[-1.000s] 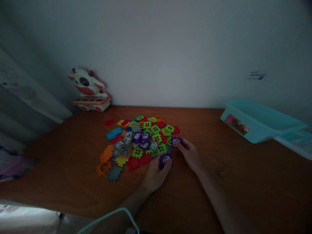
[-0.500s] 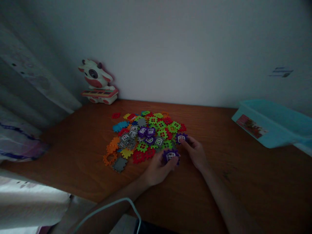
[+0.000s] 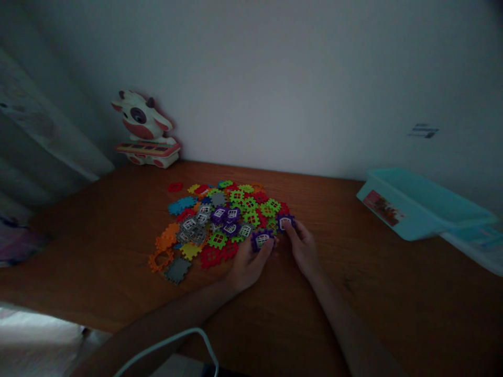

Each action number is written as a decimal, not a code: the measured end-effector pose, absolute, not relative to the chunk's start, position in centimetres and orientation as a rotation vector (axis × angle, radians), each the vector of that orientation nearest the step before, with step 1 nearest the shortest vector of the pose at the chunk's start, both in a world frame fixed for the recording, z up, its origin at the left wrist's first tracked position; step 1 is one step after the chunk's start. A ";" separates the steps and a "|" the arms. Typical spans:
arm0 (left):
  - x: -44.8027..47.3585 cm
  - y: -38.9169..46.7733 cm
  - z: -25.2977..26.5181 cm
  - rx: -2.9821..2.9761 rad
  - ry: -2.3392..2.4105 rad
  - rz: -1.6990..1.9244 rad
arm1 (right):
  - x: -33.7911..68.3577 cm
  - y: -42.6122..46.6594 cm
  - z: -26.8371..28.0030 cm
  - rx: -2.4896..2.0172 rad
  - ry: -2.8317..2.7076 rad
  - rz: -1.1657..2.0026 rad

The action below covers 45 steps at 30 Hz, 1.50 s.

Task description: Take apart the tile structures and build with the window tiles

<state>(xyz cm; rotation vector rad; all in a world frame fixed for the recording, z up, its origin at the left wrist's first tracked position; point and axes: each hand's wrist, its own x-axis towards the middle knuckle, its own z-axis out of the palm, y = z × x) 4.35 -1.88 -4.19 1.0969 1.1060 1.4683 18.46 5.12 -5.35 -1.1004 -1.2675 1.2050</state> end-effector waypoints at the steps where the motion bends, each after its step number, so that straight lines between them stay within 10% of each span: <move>1: 4.2 -1.8 -4.0 1.047 1.085 1.471 | 18.4 5.0 -5.3 -1.117 -1.272 1.179; 45: 3.2 0.6 -4.9 0.805 0.904 1.211 | 16.8 2.2 -4.8 -1.117 -1.328 1.182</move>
